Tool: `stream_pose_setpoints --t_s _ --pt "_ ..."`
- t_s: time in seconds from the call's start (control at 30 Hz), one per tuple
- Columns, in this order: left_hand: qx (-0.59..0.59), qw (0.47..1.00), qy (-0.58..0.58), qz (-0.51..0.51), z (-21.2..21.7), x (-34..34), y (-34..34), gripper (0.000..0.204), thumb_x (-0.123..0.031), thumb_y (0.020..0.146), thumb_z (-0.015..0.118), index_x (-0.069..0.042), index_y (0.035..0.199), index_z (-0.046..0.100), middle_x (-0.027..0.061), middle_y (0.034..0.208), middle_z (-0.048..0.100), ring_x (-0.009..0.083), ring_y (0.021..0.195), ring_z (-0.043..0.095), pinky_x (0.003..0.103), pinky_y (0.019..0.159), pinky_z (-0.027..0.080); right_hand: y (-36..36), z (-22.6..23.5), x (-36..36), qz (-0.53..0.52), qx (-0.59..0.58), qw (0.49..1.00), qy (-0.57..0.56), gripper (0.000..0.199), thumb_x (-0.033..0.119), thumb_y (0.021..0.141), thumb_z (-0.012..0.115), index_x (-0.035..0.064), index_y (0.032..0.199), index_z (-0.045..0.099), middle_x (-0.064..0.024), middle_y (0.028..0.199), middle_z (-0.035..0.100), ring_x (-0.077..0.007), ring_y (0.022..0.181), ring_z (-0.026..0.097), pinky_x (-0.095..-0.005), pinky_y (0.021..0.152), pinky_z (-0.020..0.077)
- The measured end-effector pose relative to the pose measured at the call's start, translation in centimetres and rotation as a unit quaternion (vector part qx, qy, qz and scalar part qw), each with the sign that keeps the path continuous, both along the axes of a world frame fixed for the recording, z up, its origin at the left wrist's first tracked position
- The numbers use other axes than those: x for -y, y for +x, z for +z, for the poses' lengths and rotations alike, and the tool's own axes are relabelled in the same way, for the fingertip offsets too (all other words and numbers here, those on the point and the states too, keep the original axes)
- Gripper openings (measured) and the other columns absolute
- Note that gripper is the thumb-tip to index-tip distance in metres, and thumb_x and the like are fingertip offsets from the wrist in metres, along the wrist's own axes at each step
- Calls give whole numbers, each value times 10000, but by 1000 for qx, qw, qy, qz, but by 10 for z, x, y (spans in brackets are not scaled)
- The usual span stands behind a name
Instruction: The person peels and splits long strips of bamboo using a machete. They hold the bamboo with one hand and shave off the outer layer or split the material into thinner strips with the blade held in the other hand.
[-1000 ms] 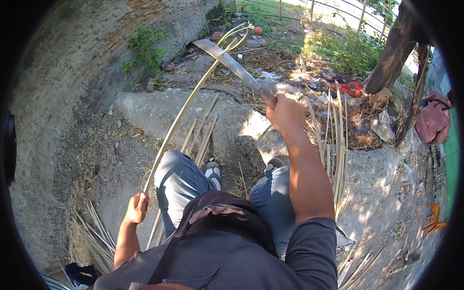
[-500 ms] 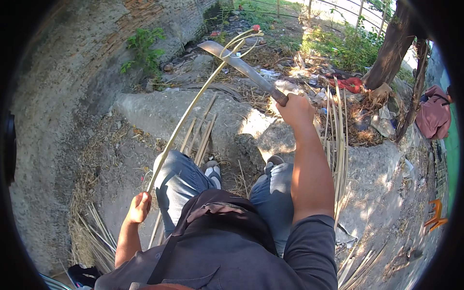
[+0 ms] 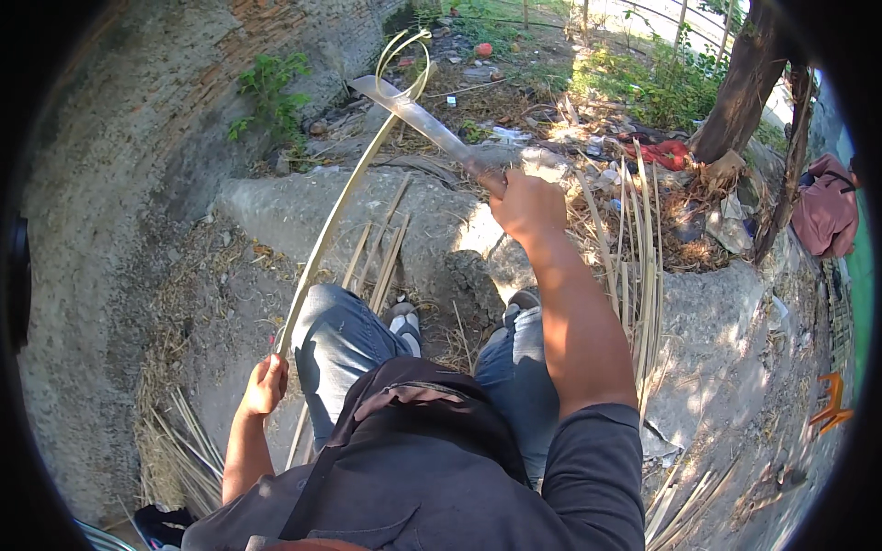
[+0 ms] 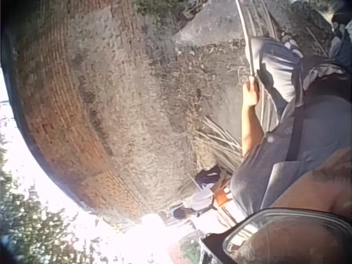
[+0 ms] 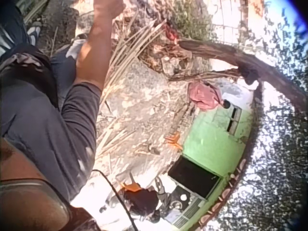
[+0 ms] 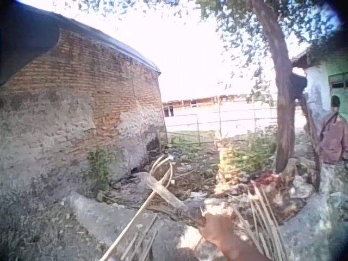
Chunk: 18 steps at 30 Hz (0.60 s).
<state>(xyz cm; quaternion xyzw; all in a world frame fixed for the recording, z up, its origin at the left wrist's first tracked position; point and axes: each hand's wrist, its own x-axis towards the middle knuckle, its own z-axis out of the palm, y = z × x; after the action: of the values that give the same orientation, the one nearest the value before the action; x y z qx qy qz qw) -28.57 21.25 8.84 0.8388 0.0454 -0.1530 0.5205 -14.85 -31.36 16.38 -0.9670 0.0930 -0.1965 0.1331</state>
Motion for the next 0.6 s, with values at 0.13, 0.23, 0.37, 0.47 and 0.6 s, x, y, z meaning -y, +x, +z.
stream_pose_setpoints --t_s 0.13,0.23,0.37,0.47,0.6 --pt "5 1000 3 -25 12 18 12 518 -471 1109 399 -79 798 533 -36 629 471 86 559 407 279 523 346 -1 -9 -24 123 40 990 -64 199 312 799 754 130 858 700 -98 772 735 -300 808 728 -450 782 529" --pt "16 999 21 -47 19 18 13 520 -460 1113 391 -72 800 537 -34 632 470 86 566 411 284 529 351 -1 -15 -42 226 129 953 -155 215 284 691 801 160 830 692 -58 729 721 -246 740 710 -381 787 478" --pt "18 997 24 -69 32 -3 0 512 -435 1114 407 -62 788 538 -27 626 473 102 571 426 302 539 367 16 -24 -19 237 174 945 -144 176 266 698 774 150 795 683 -64 681 686 -282 720 692 -427 770 487" --pt "67 987 114 -89 50 -32 -19 517 -421 1110 422 -40 788 556 15 625 514 131 587 472 334 562 406 19 -24 22 69 68 994 -58 181 283 767 749 119 824 698 -112 724 704 -331 768 701 -483 788 510" --pt "89 970 206 -89 72 -15 -12 462 -366 1105 436 -25 823 569 59 641 524 182 630 496 387 618 443 17 -33 30 -1 -61 995 74 250 304 827 696 75 924 720 -184 806 721 -385 814 707 -489 801 538"
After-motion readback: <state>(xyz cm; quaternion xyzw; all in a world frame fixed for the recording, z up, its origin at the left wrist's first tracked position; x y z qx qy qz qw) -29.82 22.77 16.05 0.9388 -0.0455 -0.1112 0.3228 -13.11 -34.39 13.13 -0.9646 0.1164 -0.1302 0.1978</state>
